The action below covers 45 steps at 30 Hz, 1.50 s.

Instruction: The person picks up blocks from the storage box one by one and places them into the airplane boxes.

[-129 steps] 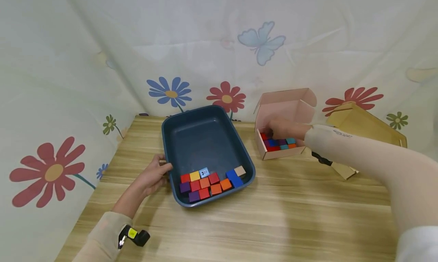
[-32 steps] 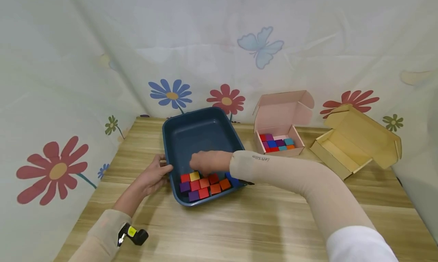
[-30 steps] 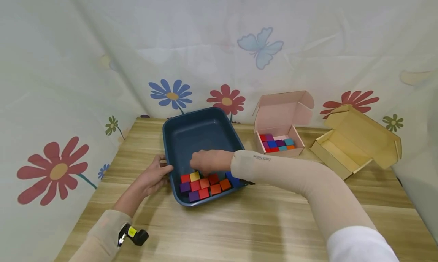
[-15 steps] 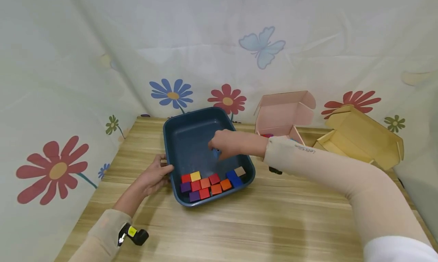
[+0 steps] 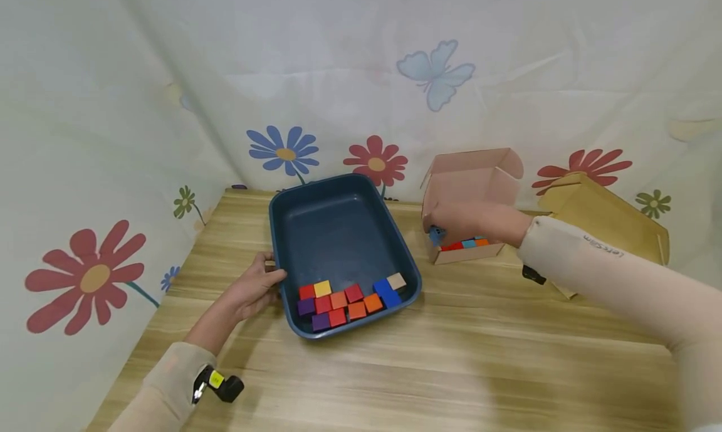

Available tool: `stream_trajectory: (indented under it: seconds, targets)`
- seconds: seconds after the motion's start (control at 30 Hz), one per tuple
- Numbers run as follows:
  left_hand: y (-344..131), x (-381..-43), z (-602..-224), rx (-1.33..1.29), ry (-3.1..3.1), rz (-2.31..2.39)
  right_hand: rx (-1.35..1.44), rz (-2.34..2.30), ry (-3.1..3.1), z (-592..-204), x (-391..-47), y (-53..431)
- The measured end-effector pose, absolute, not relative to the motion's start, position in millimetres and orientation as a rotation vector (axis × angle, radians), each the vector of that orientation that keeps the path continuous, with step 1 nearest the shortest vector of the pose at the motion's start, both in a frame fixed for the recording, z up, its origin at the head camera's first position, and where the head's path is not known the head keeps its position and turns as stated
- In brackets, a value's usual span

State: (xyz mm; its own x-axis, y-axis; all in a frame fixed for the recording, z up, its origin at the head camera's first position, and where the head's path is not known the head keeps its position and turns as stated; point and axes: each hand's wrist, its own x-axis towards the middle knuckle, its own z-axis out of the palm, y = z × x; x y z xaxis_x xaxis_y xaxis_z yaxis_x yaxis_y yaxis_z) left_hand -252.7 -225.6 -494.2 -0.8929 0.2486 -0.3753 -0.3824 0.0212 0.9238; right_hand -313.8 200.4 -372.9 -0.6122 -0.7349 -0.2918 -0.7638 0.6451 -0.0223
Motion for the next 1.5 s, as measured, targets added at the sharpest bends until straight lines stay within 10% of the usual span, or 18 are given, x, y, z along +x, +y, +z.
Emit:
stream_trajectory:
  seconds: [1.5]
  targets:
    - [-223.6, -254.0, -494.4, -0.143, 1.897, 1.903, -0.788, -0.08, 2.925, -440.6, -346.4, 256.3]
